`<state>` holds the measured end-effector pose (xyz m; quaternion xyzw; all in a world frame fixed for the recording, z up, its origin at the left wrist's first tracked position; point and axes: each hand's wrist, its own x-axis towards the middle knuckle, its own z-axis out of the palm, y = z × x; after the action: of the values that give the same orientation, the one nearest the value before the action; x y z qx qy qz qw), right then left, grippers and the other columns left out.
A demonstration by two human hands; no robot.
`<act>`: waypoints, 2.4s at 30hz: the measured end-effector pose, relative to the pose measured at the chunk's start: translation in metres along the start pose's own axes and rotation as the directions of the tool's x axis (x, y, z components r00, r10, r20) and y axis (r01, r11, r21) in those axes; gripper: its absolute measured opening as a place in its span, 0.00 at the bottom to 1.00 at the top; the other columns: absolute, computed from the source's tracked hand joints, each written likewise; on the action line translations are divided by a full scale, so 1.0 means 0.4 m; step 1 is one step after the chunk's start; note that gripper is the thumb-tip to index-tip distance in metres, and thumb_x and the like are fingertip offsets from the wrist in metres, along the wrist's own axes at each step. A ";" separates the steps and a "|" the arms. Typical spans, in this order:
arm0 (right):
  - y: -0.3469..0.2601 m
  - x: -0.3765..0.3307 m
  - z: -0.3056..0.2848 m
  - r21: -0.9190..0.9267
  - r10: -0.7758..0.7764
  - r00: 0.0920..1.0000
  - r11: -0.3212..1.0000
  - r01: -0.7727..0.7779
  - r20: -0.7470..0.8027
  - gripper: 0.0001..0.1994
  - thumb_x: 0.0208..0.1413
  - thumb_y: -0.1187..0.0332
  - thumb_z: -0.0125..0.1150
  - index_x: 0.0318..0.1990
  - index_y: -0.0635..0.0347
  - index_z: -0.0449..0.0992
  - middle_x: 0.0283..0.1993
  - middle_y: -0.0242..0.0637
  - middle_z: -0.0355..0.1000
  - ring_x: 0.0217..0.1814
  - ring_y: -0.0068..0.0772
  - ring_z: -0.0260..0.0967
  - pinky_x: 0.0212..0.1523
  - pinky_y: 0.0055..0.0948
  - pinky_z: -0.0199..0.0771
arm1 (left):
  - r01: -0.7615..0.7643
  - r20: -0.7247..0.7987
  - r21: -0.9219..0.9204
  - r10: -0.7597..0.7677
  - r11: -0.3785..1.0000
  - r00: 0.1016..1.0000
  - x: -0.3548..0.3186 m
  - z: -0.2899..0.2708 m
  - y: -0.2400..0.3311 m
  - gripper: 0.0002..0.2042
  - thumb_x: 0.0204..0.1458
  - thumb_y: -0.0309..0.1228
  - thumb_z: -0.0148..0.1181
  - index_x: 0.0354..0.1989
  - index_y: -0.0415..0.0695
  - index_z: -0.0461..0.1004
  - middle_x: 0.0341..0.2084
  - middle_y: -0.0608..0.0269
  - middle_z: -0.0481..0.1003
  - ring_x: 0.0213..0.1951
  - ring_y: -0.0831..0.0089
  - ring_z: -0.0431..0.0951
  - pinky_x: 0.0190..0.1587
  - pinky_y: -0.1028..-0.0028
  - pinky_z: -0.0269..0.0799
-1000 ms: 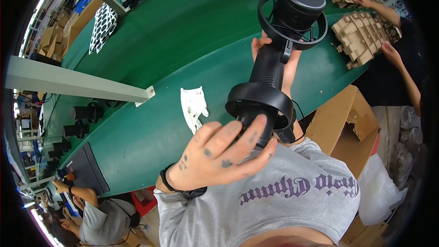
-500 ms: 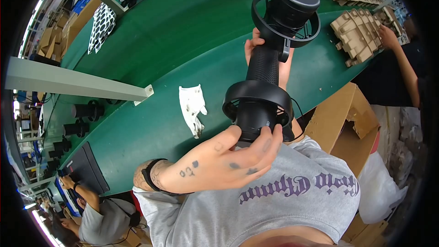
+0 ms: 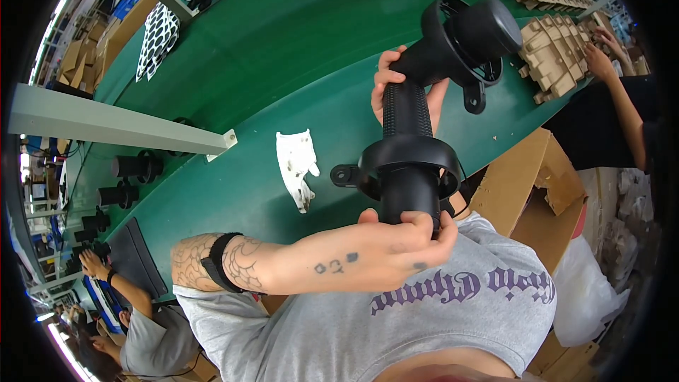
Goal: The person picks up a microphone and its shock mount, presses the microphone into the mount, and rotates the assembly to press buttons and turn a dial on the base before placing it back on the table.
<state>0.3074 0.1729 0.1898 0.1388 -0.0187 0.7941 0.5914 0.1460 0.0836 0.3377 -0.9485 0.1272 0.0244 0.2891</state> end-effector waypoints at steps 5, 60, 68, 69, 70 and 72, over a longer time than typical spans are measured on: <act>-0.068 0.000 0.019 -0.051 -0.083 0.996 0.995 0.084 0.010 0.30 0.49 0.50 0.64 0.55 0.56 0.63 0.51 0.30 0.60 0.40 0.25 0.63 0.43 0.35 0.68 | 0.133 -0.236 -0.089 -0.150 0.987 0.960 -0.014 0.050 0.015 0.13 0.30 0.24 0.57 0.30 0.50 0.74 0.44 0.68 0.73 0.58 0.72 0.63 0.38 0.74 0.65; 0.740 0.579 -0.211 -0.465 0.953 0.302 -0.253 0.849 0.033 0.15 0.44 0.65 0.65 0.38 0.58 0.70 0.39 0.39 0.67 0.42 0.40 0.68 0.42 0.33 0.70 | 0.163 -0.246 0.022 -0.163 -0.986 -0.955 -0.841 0.571 0.708 0.10 0.52 0.36 0.53 0.33 0.43 0.74 0.39 0.57 0.69 0.45 0.56 0.68 0.45 0.57 0.62; 0.956 0.639 -0.140 -0.521 0.978 0.095 -0.182 0.834 -0.188 0.41 0.38 0.71 0.59 0.66 0.41 0.56 0.68 0.41 0.51 0.48 0.47 0.68 0.46 0.40 0.71 | 0.142 -0.226 0.117 -0.166 -0.983 -0.960 -0.871 0.568 0.689 0.11 0.52 0.38 0.53 0.34 0.42 0.72 0.38 0.56 0.69 0.43 0.57 0.68 0.44 0.57 0.62; 0.966 0.656 -0.186 -0.502 0.995 0.000 -0.051 0.864 -0.100 0.39 0.39 0.71 0.59 0.65 0.41 0.58 0.63 0.40 0.58 0.48 0.46 0.68 0.47 0.40 0.70 | 0.150 -0.255 0.124 -0.177 -0.981 -0.951 -0.876 0.570 0.689 0.11 0.52 0.38 0.53 0.34 0.42 0.72 0.38 0.55 0.69 0.43 0.57 0.68 0.44 0.57 0.63; 0.969 0.654 -0.200 -0.508 0.994 0.002 -0.055 0.860 -0.105 0.39 0.39 0.71 0.59 0.65 0.41 0.58 0.63 0.40 0.58 0.48 0.46 0.68 0.47 0.40 0.70 | 0.149 -0.246 0.127 -0.177 -0.981 -0.953 -0.876 0.573 0.689 0.11 0.52 0.38 0.53 0.34 0.42 0.72 0.38 0.55 0.69 0.43 0.57 0.68 0.44 0.57 0.63; 0.961 0.652 -0.212 -0.530 0.987 0.082 -0.146 0.835 -0.142 0.35 0.41 0.68 0.63 0.62 0.43 0.60 0.56 0.40 0.65 0.51 0.46 0.67 0.50 0.39 0.69 | 0.168 -0.238 0.132 -0.196 -0.977 -0.951 -0.878 0.569 0.678 0.12 0.51 0.38 0.53 0.34 0.42 0.73 0.38 0.56 0.69 0.43 0.57 0.69 0.44 0.57 0.63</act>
<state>-0.1409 0.3175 0.2234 0.0962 -0.9815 0.1654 -0.0078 -0.2566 0.0724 0.0435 -0.1752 -0.9365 -0.2467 0.1769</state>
